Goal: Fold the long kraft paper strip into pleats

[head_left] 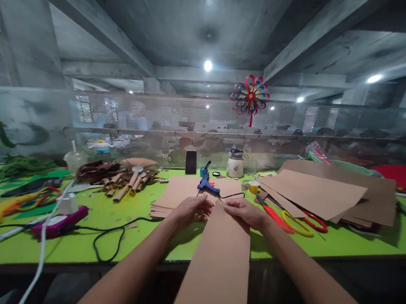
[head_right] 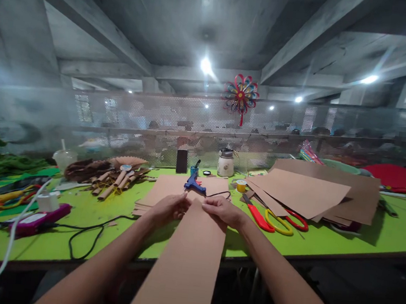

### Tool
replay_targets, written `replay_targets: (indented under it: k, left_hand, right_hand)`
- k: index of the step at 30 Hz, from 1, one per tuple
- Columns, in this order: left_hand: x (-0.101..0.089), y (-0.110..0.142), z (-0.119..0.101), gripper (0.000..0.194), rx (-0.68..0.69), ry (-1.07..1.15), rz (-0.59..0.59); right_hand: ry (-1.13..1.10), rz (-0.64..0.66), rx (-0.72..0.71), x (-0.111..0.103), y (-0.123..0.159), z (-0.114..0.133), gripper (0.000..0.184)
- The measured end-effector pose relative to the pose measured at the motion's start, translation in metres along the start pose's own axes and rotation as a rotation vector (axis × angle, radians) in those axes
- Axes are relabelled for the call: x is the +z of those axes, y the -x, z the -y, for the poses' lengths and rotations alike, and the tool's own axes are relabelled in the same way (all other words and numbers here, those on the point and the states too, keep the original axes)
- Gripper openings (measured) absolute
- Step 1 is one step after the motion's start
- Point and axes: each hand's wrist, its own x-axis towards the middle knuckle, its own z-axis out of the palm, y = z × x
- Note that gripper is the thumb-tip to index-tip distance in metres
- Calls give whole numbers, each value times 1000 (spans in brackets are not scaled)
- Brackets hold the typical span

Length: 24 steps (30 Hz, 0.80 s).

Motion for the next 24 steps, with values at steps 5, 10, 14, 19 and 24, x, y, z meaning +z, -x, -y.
replay_targets:
  k: [5,10,14,19,24]
  left_hand:
    - [5,-1,7,51,41,-267,28]
    - [5,-1,9,46,160,-636,6]
    - [2,-1,8,44,203,-627,13]
    - [-3,-2,8,39,191,-573,-39]
    - [-6,0,7,34,178,-718,28]
  right_hand:
    - [554,153,2,1,-13,8,37]
    - [746,47,-73,4,-22,5,29]
    - [667,-33,-124,4,-15,0,28]
    - [691,-89,-103,1,-7,0,24]
    - [796,-113,-146,11,-8,-8,23]
